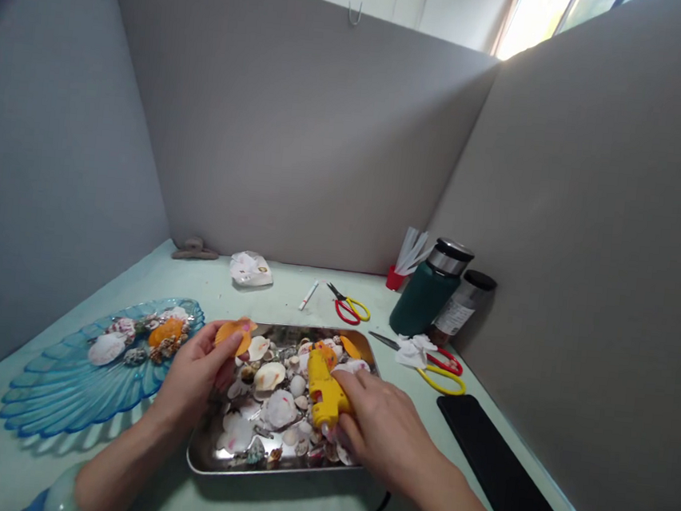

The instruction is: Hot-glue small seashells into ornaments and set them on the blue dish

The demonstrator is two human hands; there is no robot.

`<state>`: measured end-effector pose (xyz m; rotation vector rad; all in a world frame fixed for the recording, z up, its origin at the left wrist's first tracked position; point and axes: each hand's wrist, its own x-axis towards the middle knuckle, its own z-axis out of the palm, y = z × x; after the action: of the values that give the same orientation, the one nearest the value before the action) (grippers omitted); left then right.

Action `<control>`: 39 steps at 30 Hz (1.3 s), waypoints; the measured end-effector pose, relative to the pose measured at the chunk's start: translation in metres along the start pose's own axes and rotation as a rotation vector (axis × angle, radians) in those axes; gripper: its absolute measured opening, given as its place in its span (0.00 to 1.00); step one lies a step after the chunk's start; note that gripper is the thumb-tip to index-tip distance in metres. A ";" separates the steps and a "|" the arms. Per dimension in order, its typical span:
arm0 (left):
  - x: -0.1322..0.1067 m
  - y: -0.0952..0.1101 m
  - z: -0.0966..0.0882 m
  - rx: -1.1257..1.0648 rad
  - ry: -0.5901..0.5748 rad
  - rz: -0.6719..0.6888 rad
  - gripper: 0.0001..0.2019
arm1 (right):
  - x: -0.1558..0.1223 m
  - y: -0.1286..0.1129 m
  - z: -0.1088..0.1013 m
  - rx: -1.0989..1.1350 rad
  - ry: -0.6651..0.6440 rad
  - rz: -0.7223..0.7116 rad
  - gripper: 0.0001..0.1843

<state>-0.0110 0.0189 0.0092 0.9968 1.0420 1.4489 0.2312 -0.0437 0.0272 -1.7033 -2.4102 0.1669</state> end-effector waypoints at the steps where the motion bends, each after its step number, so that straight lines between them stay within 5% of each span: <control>1: 0.000 0.000 -0.001 0.003 -0.017 0.004 0.15 | 0.000 -0.002 0.001 -0.048 -0.020 -0.015 0.25; 7: 0.001 -0.004 -0.002 0.030 -0.051 0.037 0.14 | 0.011 -0.016 0.004 -0.218 -0.070 -0.109 0.20; 17: 0.003 -0.006 -0.003 0.042 -0.037 0.044 0.13 | 0.036 -0.024 -0.032 -0.200 -0.091 -0.187 0.13; 23: 0.002 -0.001 0.000 -0.072 -0.014 0.005 0.15 | 0.078 -0.058 -0.007 -0.231 -0.130 -0.434 0.08; 28: 0.002 -0.001 -0.001 -0.089 -0.005 -0.009 0.15 | 0.102 -0.070 0.013 -0.334 -0.087 -0.444 0.05; 39: 0.001 0.001 0.000 -0.085 -0.001 -0.008 0.16 | 0.101 -0.058 -0.016 -0.331 -0.092 -0.404 0.09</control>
<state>-0.0110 0.0199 0.0098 0.9318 0.9748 1.4732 0.1488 0.0318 0.0628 -1.2949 -2.9194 -0.2270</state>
